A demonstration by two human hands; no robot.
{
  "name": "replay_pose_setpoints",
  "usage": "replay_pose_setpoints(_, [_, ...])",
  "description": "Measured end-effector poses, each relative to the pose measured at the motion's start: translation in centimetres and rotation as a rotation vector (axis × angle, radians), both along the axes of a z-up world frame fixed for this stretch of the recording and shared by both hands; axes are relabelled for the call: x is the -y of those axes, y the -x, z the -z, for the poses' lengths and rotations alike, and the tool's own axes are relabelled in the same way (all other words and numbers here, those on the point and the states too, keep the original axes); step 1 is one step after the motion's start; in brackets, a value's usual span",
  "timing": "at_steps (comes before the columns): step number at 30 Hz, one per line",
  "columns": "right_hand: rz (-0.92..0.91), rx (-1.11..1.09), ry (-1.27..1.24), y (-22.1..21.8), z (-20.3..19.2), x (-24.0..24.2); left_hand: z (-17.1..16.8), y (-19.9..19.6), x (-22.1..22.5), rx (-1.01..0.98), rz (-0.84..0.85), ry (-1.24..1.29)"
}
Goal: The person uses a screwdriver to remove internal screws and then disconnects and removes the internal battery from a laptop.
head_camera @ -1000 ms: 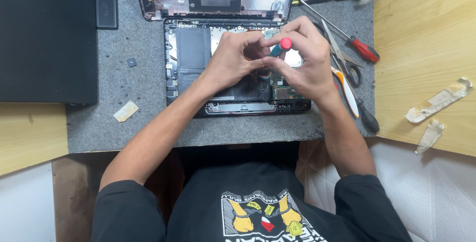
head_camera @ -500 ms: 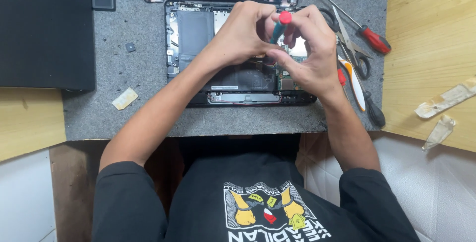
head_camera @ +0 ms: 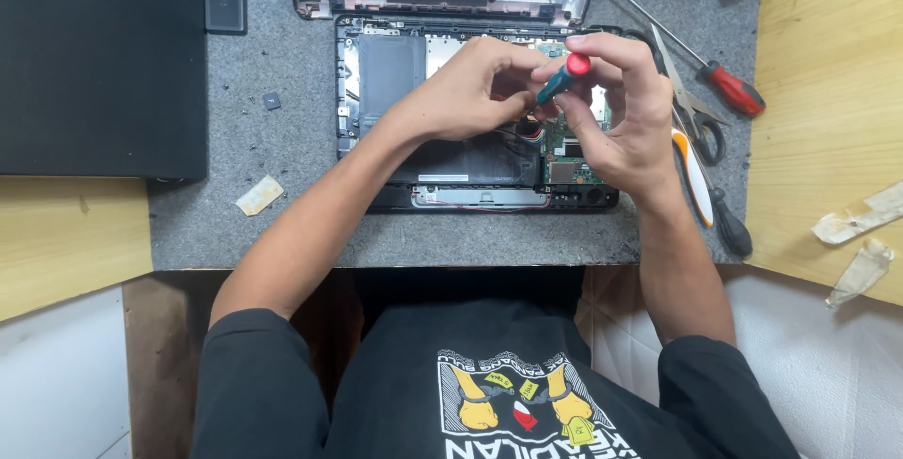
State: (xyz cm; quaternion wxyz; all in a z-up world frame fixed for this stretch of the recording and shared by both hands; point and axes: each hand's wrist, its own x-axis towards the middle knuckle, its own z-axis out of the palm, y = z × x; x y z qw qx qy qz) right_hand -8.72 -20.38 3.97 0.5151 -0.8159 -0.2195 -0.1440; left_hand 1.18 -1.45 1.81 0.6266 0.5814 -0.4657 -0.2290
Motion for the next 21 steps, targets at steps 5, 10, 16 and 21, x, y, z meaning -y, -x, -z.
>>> replay_pose_setpoints(5, [-0.015, 0.07, 0.002, -0.4, 0.8, 1.0, -0.2, 0.0, -0.1, 0.011, 0.006, -0.063])
replay_pose_setpoints(10, [0.033, 0.223, 0.206, -0.7, 1.8, 1.7, 0.7, 0.2, 0.5, 0.004, -0.103, -0.093])
replay_pose_setpoints(16, [0.124, 0.239, 0.202, -0.3, 1.8, 1.2, 0.5, 0.7, 0.5, -0.099, -0.13, -0.055])
replay_pose_setpoints(21, [0.122, 0.276, 0.157, -0.5, 1.7, 1.6, -0.2, 0.3, -0.2, -0.047, -0.135, -0.039])
